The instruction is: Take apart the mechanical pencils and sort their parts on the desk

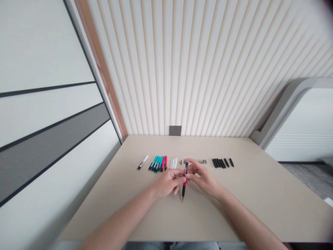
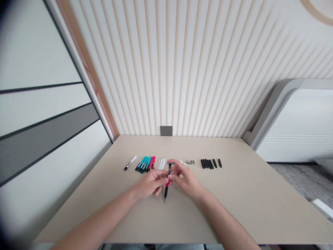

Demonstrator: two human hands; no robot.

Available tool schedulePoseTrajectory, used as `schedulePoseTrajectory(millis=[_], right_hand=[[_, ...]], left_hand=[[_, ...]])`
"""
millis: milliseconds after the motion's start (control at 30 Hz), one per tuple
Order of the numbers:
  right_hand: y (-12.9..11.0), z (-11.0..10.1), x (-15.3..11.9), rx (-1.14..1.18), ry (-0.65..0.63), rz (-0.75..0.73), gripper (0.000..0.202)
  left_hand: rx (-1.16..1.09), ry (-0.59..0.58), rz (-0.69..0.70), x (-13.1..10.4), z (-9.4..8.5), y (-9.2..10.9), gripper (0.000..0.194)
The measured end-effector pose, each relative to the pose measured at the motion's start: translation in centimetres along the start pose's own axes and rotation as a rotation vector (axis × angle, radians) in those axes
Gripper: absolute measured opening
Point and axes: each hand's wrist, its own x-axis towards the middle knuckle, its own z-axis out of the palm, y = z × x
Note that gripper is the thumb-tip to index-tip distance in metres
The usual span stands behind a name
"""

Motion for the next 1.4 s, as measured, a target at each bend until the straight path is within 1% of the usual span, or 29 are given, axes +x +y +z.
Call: schedulePoseTrajectory(millis=[133,300,500,600,800,933,1100,1200,1400], right_hand=[[0.2,0.4,0.1,0.042,0.039,0.001,0.046],[0.0,0.8,0.1,0.105,0.089,0.018,0.061],[-0.2,1.0,0.2,0.123,0.091,0.017,0.042],[-0.2,1.1,0.3,0.13,0.089,0.032,0.04],[-0.2,1.2,0.3,0.209,0.083,0.052,0.062],[-0.1,1.3,0.3,0.281,0.08,0.051,0.064],[0.2,1.3,0.2,0.274,0.074,0.053,0.065],[0.2,1.3,0.2,0.255,0.067,0.055,0.062],[0.1,1.2,0.4,0.223,0.065,0.045,0.046]], left_hand=[[-0.009,0.025,0.02,0.1,0.1,0.1,0.035],[-0.036,0.051,0.043,0.3,0.2,0.3,0.037],[-0.051,0.048,0.035,0.1,0.2,0.1,0.038],[-0.047,0.045,0.025,0.1,0.2,0.0,0.038],[-0.045,0.052,0.019,0.1,0.2,0.4,0.042],[-0.053,0.053,0.035,0.0,0.4,0.5,0.039],[-0.068,0.056,0.044,0.1,0.4,0.5,0.04],[-0.08,0.062,0.044,0.1,0.4,0.6,0.042],[-0.079,0.051,0.038,0.1,0.4,0.4,0.039]])
